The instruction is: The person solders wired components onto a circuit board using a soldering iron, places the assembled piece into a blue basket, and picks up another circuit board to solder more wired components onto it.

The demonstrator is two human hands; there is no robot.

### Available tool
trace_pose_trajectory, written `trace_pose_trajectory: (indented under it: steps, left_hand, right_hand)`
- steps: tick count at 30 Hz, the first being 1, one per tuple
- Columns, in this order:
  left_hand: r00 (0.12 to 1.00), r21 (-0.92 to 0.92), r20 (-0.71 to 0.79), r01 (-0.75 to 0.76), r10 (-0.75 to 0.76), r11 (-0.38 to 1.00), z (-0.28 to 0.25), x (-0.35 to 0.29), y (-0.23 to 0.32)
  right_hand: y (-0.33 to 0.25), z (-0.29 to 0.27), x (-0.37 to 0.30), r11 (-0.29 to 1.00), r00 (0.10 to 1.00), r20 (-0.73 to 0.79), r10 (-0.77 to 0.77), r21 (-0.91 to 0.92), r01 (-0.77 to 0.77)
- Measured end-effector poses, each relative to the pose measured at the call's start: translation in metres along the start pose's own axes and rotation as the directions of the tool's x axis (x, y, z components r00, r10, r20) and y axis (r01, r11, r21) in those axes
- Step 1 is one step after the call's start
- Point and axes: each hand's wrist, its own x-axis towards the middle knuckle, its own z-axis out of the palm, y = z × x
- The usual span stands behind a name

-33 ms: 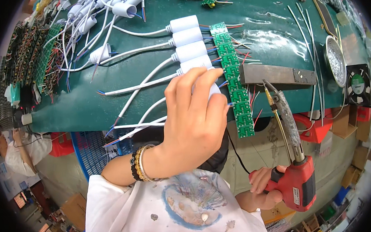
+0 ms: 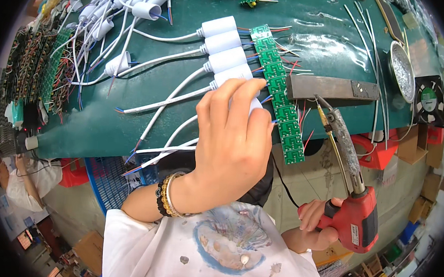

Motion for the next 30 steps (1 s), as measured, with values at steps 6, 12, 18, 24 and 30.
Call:
trace_pose_trajectory:
  steps: [6,12,18,24,30]
  left_hand:
    - [0.996,0.048,0.02,0.082,-0.083,0.996,0.004,0.007,0.001]
    - [0.997,0.084,-0.002,0.081,-0.081,0.993,0.009,0.01,0.0]
    - [0.997,0.137,0.03,0.064,-0.069,0.988,0.01,0.01,0.0]
    - [0.998,0.201,0.022,0.06,-0.066,0.978,0.014,0.011,0.003]
    - [0.999,0.27,0.006,0.046,-0.049,0.962,0.017,0.012,0.007]
  right_hand:
    - [-0.013,-0.018,0.004,0.993,0.969,0.227,0.101,-0.081,-0.085]
    - [-0.018,-0.034,-0.015,0.975,0.956,0.23,0.184,-0.165,-0.148]
    - [-0.013,-0.053,-0.022,0.963,0.915,0.345,0.209,-0.233,-0.133]
    - [-0.007,-0.041,-0.04,0.912,0.952,0.066,0.298,-0.315,-0.264]
    - [-0.012,-0.052,-0.035,0.838,0.86,0.077,0.504,-0.283,-0.466]
